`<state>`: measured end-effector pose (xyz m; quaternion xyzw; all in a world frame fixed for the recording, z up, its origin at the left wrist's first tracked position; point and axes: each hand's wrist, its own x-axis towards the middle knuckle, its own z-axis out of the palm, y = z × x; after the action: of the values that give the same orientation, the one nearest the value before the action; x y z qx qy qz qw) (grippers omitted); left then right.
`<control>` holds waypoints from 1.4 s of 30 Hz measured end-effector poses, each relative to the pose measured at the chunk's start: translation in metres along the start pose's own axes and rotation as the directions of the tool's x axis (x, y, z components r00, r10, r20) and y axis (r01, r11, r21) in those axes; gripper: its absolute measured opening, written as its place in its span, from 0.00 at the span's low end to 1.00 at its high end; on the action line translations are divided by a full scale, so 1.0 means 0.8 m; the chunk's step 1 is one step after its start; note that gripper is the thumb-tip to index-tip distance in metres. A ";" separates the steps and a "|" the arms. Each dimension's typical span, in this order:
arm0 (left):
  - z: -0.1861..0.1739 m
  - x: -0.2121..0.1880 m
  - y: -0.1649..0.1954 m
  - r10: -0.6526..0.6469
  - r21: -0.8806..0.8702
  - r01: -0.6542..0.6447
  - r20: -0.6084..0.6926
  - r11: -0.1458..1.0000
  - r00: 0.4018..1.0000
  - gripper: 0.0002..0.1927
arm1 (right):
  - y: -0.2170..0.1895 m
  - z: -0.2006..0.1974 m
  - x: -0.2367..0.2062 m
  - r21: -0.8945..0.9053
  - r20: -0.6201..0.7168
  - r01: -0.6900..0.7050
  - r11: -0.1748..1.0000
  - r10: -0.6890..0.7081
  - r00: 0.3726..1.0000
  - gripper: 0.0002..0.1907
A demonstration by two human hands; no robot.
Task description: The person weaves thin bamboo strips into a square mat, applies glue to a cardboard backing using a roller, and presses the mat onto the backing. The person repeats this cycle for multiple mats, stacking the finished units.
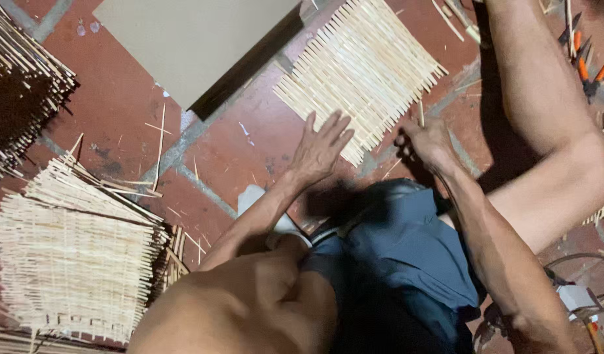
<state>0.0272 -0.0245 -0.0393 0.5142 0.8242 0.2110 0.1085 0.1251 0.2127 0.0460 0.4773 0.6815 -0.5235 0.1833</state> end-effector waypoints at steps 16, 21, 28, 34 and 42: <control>-0.003 0.003 0.014 0.185 0.022 -0.183 -0.087 0.983 0.979 0.24 | 0.050 0.017 0.034 0.415 0.046 0.043 0.909 -0.068 0.997 0.07; 0.002 -0.007 0.003 0.184 0.002 -0.186 -0.166 0.983 0.969 0.18 | 0.057 -0.007 0.019 -0.818 -0.187 0.325 0.475 -0.753 0.631 0.15; -0.018 -0.013 0.004 0.110 -0.074 -0.124 -0.170 0.990 0.979 0.20 | 0.027 0.062 0.044 -0.863 0.102 0.402 0.307 -0.673 0.733 0.12; -0.039 -0.005 0.018 0.106 0.142 -0.093 -0.091 0.985 0.990 0.31 | 0.025 0.016 0.051 -0.621 0.195 0.544 0.564 -0.562 0.804 0.10; -0.094 0.044 0.057 0.011 -0.189 -0.119 -0.490 0.975 0.872 0.29 | -0.003 -0.005 -0.039 0.199 -0.336 0.685 0.701 -0.608 0.720 0.08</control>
<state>0.0181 0.0066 0.0495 0.4576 0.7796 0.4241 -0.0546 0.1385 0.2020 0.0722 0.2886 0.7321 -0.5912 -0.1766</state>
